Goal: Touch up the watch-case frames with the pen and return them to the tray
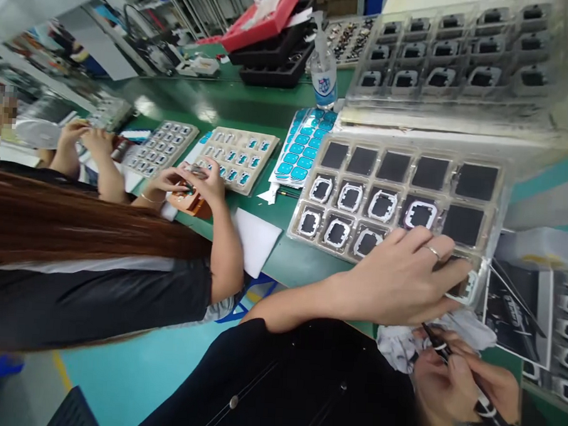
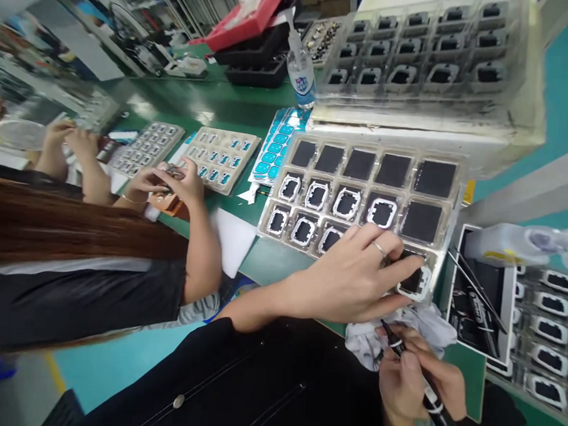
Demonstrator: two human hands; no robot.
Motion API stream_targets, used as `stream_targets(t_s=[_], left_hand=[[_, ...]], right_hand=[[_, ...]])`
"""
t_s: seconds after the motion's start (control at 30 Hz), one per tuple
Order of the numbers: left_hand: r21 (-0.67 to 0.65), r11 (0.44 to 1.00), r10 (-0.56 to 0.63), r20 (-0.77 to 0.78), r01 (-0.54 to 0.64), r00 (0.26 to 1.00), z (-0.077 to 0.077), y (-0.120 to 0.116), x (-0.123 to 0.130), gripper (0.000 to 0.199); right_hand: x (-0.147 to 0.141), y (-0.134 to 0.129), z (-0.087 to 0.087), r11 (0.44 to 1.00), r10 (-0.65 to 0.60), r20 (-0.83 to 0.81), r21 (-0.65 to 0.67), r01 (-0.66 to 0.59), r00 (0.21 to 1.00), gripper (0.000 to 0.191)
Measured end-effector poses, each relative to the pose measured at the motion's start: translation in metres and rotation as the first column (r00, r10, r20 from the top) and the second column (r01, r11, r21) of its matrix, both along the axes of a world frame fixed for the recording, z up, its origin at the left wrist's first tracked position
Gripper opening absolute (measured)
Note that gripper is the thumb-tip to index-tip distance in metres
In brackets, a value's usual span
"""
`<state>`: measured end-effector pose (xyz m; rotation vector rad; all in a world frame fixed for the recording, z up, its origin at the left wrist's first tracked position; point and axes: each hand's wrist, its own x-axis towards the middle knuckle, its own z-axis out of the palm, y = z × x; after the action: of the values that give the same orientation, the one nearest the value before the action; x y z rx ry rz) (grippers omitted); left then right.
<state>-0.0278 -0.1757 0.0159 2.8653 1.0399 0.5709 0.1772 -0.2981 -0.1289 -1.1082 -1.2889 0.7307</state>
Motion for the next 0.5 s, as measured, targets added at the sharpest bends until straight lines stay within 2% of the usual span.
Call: stream_targets(t_s=[0.03,0.17,0.27,0.33,0.5], left_hand=[[-0.014,1.000,0.002,-0.024,-0.002,1.000,0.001,0.002,0.001,0.043],[-0.018,0.999,0.031,-0.050,-0.032,0.998,0.003,0.004,0.002,0.044],[0.010,0.997,0.080,-0.088,-0.079,0.993,0.008,0.005,0.003,0.039],[0.015,0.996,0.092,-0.128,-0.091,0.987,0.014,0.005,0.005,0.038],[-0.011,0.992,0.122,-0.175,-0.126,0.977,0.024,0.003,0.009,0.039]], right_hand=[[-0.002,0.001,-0.003,0.999,-0.031,-0.037,-0.016,0.031,0.999,0.029],[0.001,0.006,-0.024,0.995,-0.059,-0.136,0.066,0.069,0.989,0.028],[0.010,0.010,-0.034,0.999,-0.010,-0.126,0.038,0.015,0.992,0.033],[0.013,0.009,-0.033,1.000,0.013,-0.130,-0.010,-0.014,0.991,0.033],[0.002,0.003,-0.028,0.997,-0.054,-0.231,-0.066,0.039,0.972,0.026]])
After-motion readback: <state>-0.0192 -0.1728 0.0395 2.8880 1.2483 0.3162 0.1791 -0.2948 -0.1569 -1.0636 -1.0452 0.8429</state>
